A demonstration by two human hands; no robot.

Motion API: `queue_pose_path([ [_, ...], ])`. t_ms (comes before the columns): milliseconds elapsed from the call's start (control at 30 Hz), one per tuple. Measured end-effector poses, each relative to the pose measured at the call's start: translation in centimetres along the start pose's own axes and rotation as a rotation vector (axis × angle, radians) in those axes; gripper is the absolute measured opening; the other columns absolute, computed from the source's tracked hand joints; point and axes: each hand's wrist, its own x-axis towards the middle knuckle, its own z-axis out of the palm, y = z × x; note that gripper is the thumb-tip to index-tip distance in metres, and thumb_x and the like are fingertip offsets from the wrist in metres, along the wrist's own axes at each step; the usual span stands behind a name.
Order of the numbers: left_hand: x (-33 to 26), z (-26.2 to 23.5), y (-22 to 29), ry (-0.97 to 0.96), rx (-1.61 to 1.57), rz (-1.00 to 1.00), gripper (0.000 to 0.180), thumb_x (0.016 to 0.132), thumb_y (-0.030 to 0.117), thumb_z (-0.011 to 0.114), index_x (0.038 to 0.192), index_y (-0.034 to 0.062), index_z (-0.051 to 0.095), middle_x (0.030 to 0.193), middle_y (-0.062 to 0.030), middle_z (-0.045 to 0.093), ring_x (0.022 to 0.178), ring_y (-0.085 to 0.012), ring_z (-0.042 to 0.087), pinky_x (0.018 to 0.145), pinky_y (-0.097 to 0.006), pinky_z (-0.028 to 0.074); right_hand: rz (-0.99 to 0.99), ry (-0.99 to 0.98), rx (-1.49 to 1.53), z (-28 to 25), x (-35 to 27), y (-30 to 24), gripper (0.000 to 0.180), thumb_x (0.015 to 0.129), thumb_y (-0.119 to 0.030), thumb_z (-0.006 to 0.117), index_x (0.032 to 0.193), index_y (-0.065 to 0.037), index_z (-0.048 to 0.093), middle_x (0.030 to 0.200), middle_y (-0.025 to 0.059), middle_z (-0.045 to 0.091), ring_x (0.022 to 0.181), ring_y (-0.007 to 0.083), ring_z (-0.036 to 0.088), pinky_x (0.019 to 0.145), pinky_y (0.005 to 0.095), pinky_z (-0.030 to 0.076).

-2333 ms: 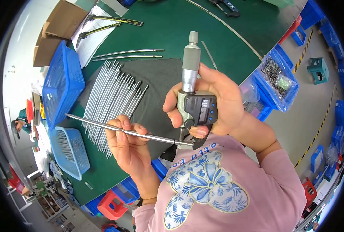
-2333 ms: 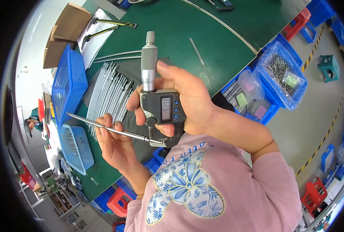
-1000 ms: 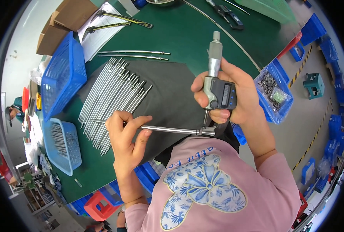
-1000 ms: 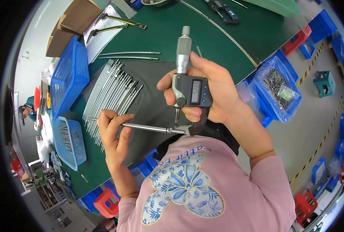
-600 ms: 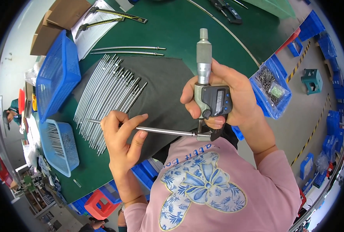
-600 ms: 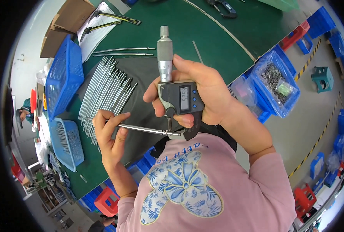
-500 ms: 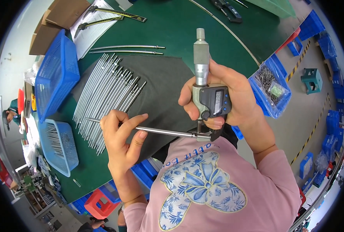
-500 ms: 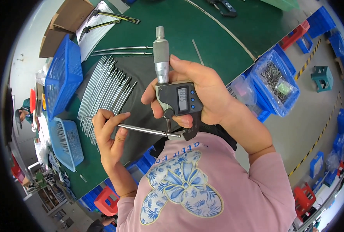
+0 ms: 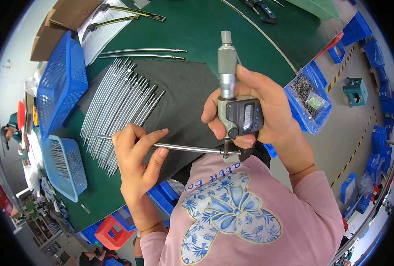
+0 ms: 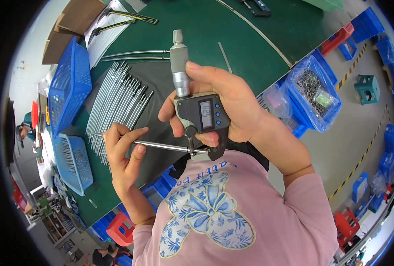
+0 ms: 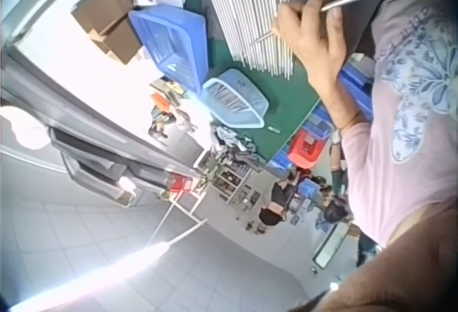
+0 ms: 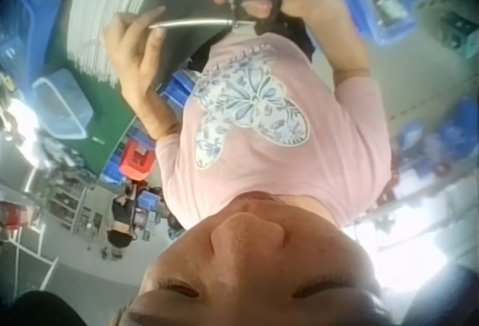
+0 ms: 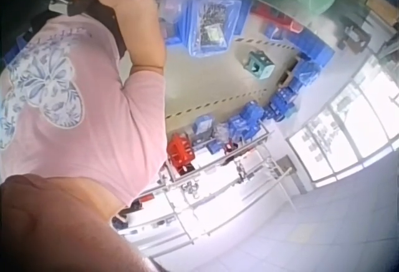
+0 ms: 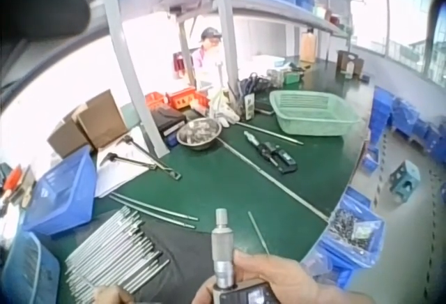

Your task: File the ends of metal rods to remove burrs and measure the diameter using a digital micrometer.

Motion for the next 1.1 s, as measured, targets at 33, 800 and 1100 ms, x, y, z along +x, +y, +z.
queue_pose_path([
  [33, 0.0, 0.0, 0.0, -0.001, 0.001, -0.003, 0.032, 0.073, 0.035, 0.061, 0.087, 0.0065, 0.066, 0.069, -0.0037, 0.039, 0.067, -0.0182, 0.038, 0.066, -0.031, 0.027, 0.001, 0.01, -0.009, 0.0, 0.0, 0.0, 0.075, 0.087, -0.057, 0.028, 0.089, 0.013, 0.055, 0.066, 0.0209, 0.057, 0.033, 0.0141, 0.042, 0.029, 0.0217, 0.035],
  [800, -0.2, 0.1, 0.0, -0.014, -0.01, -0.04, 0.036, 0.07, 0.036, 0.061, 0.087, 0.0051, 0.066, 0.071, -0.0046, 0.038, 0.07, -0.0199, 0.037, 0.067, -0.031, 0.028, -0.023, -0.119, 0.113, -0.9, 0.3, 1.1, 0.064, 0.085, -0.051, 0.039, 0.086, 0.01, 0.057, 0.068, 0.0186, 0.06, 0.033, 0.0152, 0.047, 0.032, 0.0222, 0.039],
  [1100, -0.3, -0.1, 0.1, -0.006, 0.028, -0.048, 0.04, 0.067, 0.04, 0.064, 0.085, 0.0047, 0.066, 0.07, -0.0039, 0.037, 0.068, -0.0195, 0.036, 0.065, -0.031, 0.027, -0.014, -0.062, -0.012, -0.4, 0.0, 0.9, 0.076, 0.087, -0.057, 0.027, 0.09, 0.014, 0.055, 0.069, 0.0212, 0.058, 0.035, 0.0144, 0.046, 0.032, 0.0217, 0.037],
])
